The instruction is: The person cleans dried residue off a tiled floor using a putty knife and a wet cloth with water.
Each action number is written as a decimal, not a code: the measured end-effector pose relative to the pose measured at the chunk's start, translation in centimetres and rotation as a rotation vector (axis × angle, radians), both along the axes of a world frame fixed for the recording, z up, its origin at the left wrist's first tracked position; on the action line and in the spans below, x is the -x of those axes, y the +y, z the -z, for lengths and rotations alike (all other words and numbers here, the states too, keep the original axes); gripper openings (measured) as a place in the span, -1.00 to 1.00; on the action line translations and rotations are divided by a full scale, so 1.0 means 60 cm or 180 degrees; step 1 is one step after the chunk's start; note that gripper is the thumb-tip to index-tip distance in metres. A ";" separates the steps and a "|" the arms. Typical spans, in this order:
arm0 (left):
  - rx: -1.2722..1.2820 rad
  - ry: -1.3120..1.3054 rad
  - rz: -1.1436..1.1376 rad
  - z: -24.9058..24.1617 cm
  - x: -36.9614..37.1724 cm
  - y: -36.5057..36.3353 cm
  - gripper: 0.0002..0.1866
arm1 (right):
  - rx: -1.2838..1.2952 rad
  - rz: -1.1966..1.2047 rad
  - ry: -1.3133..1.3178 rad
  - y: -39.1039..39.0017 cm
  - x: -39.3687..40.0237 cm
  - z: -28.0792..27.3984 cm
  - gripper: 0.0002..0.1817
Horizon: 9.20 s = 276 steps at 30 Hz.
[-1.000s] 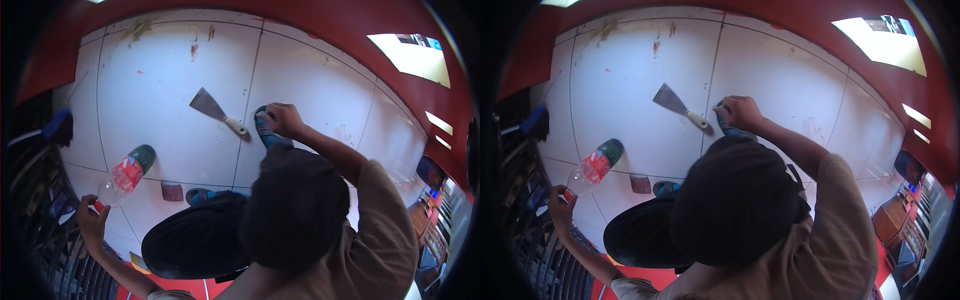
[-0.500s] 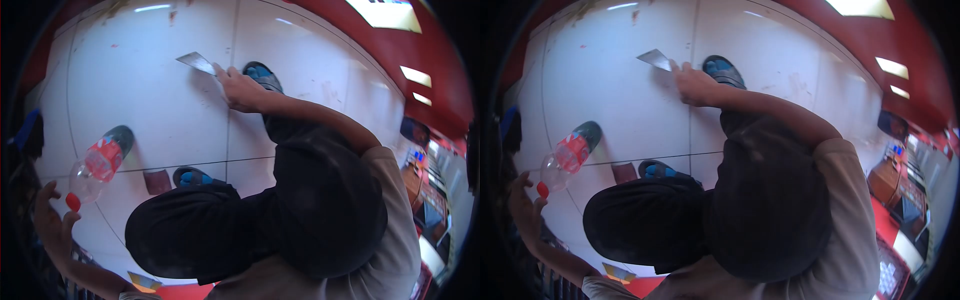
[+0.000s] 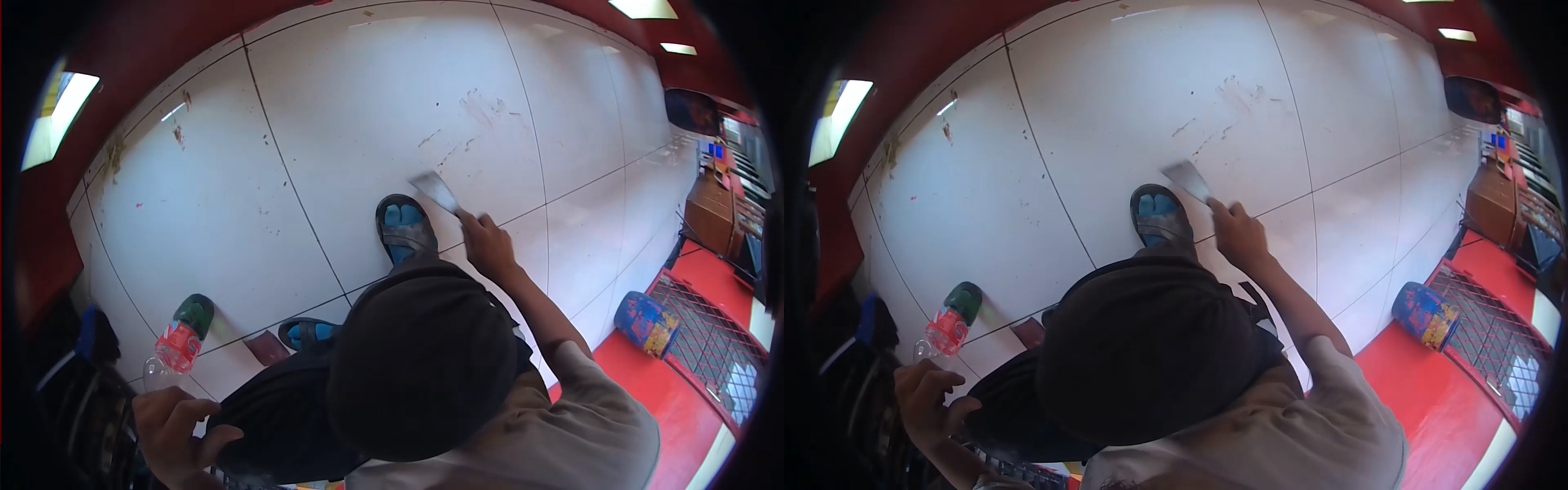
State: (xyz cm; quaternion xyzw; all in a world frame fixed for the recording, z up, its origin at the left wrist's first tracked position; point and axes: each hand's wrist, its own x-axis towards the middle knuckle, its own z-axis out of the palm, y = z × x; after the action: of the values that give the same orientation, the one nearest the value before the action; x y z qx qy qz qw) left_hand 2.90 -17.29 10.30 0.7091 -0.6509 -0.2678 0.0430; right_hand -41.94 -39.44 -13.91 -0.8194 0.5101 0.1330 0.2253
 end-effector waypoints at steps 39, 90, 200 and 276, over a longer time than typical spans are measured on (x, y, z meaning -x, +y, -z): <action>-0.1759 0.0946 0.0594 0.349 0.056 -0.388 -0.70 | 0.0510 0.0889 0.0568 -0.142 0.056 0.037 -0.62; -0.2517 0.1888 -0.0196 0.323 0.093 -0.356 -0.77 | 0.0433 0.2534 0.1064 -0.326 0.323 0.046 -0.64; 0.2444 0.4656 -0.2026 0.287 -0.236 -0.279 0.18 | -0.0837 -0.2828 -0.3391 -0.193 -0.795 -0.150 0.16; 0.4036 0.8176 -0.4633 0.584 -0.065 -0.427 -0.46 | -0.1074 -0.2864 -0.0686 -0.258 -0.761 0.046 0.11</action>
State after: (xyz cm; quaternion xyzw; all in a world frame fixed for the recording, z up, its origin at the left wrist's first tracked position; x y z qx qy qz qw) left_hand 6.80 -42.92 -24.72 -0.0385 -0.2730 0.2808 -0.9193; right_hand 3.71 -54.92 -16.66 -0.9196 0.0507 0.2123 0.3265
